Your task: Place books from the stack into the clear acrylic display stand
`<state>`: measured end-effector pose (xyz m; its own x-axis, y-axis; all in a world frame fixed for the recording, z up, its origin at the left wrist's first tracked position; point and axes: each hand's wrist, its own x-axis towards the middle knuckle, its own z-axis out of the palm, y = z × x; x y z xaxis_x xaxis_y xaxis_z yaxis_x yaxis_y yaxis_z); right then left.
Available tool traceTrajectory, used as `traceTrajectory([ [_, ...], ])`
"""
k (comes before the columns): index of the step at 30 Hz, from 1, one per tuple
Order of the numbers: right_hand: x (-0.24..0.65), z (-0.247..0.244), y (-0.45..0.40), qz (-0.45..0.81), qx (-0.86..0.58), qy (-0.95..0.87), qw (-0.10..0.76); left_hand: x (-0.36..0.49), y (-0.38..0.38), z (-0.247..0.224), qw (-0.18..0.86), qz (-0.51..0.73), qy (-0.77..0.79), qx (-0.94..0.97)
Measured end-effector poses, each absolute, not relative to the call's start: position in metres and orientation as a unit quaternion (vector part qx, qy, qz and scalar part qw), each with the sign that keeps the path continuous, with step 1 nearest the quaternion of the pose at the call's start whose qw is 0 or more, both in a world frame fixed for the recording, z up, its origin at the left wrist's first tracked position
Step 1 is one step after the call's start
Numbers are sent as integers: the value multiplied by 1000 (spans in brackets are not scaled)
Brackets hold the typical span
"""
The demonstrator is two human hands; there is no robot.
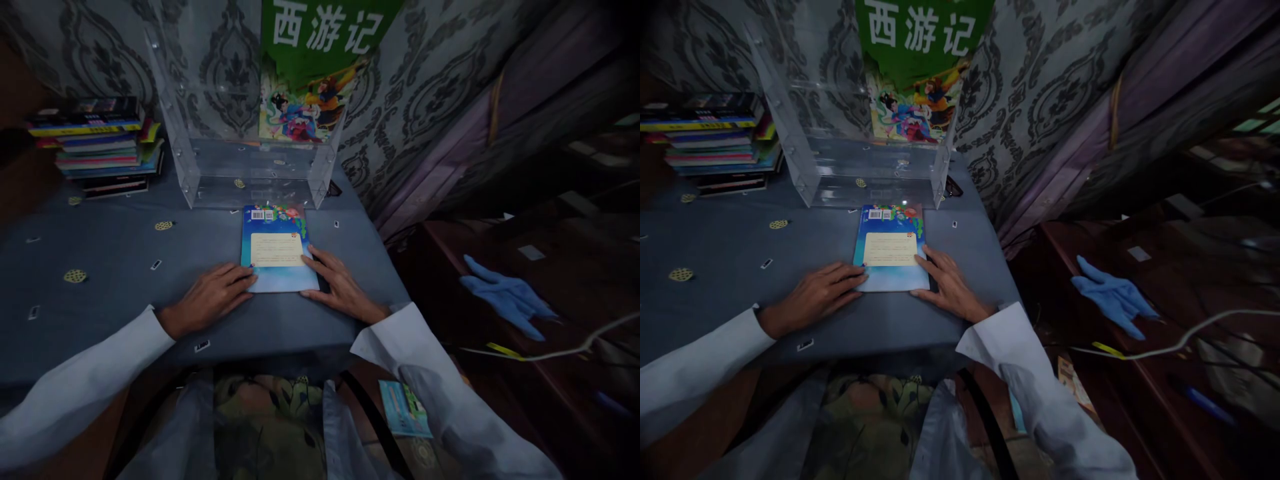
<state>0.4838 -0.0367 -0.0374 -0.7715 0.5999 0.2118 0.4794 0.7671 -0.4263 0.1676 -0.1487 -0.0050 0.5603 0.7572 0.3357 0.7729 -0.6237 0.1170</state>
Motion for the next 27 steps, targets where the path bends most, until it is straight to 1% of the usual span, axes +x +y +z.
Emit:
traceTrajectory([
  [12,483,-34,-40,174,-295,-919,195,170,-150,-8,86,-180,-428,-882],
  [17,484,-37,-39,174,-300,-917,196,175,-149,-9,117,-153,-429,-883],
  [25,483,-39,-39,169,-288,-920,204,205,-132,-17,67,-135,-394,-907],
  [27,485,-38,-41,171,-283,-922,201,217,-128,-17,69,-131,-382,-912],
])
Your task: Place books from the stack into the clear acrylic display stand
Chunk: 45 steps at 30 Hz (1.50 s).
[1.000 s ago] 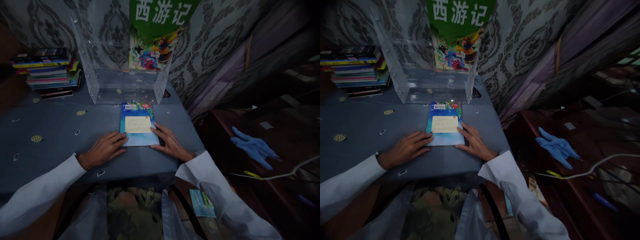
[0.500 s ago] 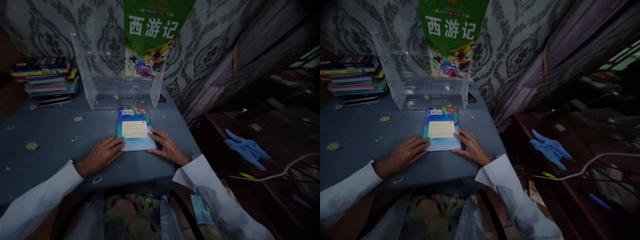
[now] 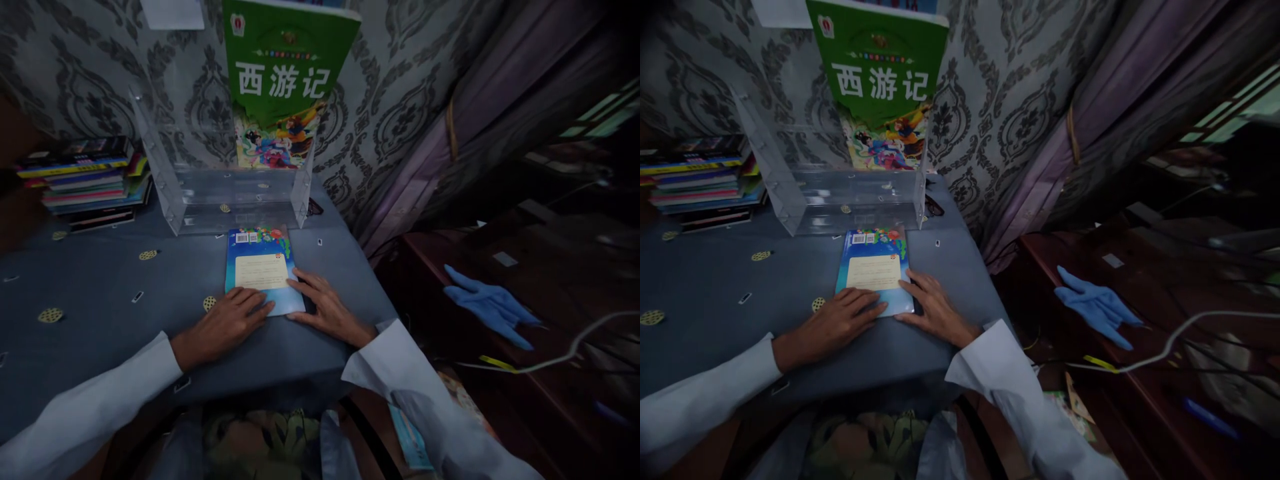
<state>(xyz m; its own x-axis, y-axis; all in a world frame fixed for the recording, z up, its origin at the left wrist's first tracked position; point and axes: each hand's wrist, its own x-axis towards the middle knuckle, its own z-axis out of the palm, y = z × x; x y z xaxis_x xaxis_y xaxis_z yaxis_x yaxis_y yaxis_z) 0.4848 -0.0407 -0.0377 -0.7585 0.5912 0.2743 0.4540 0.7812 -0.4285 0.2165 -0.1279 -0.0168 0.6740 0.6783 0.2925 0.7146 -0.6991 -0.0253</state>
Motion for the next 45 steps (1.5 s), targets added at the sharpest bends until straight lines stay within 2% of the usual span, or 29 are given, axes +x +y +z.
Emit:
traceTrajectory([
  [10,467,-18,1,189,-276,-922,195,236,-118,-13,88,-160,-366,-912],
  [19,430,-41,80,175,-341,-896,223,238,-116,-10,55,-178,-375,-908],
  [33,425,-41,77,127,-334,-907,224,238,-114,7,17,-179,-385,-905],
  [45,427,-44,77,123,-345,-907,209,235,-111,-1,-13,-168,-398,-902],
])
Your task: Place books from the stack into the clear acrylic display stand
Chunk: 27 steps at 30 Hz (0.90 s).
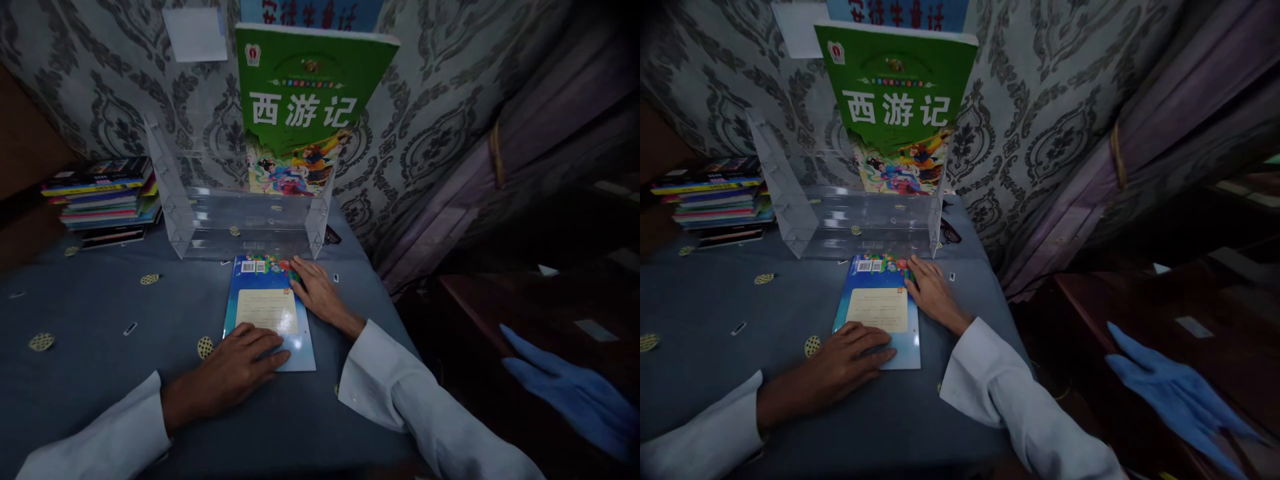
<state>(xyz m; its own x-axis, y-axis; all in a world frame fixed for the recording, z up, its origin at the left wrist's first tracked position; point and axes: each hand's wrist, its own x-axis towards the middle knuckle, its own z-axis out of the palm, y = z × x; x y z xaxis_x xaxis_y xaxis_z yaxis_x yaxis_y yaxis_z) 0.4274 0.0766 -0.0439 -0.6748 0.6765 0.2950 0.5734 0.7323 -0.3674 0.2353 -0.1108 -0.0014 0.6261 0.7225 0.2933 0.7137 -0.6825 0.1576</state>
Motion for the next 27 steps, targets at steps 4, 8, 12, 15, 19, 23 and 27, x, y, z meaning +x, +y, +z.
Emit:
traceTrajectory([
  [4,429,-45,80,139,-334,-906,221,234,-110,-3,31,171,401,899],
  [8,433,-45,81,152,-312,-907,238,233,-111,-2,25,173,395,902],
  [12,434,-40,79,165,-318,-899,253,233,-113,-4,8,170,393,903],
  [15,431,-33,75,192,-336,-878,280,229,-116,-4,3,174,393,903],
  [19,428,-27,74,224,-376,-846,304,223,-116,0,56,197,414,887],
  [23,427,-31,75,229,-405,-836,291,242,-101,-9,236,265,432,829],
  [27,424,-32,75,230,-427,-820,304,302,-74,-24,520,360,439,639],
])
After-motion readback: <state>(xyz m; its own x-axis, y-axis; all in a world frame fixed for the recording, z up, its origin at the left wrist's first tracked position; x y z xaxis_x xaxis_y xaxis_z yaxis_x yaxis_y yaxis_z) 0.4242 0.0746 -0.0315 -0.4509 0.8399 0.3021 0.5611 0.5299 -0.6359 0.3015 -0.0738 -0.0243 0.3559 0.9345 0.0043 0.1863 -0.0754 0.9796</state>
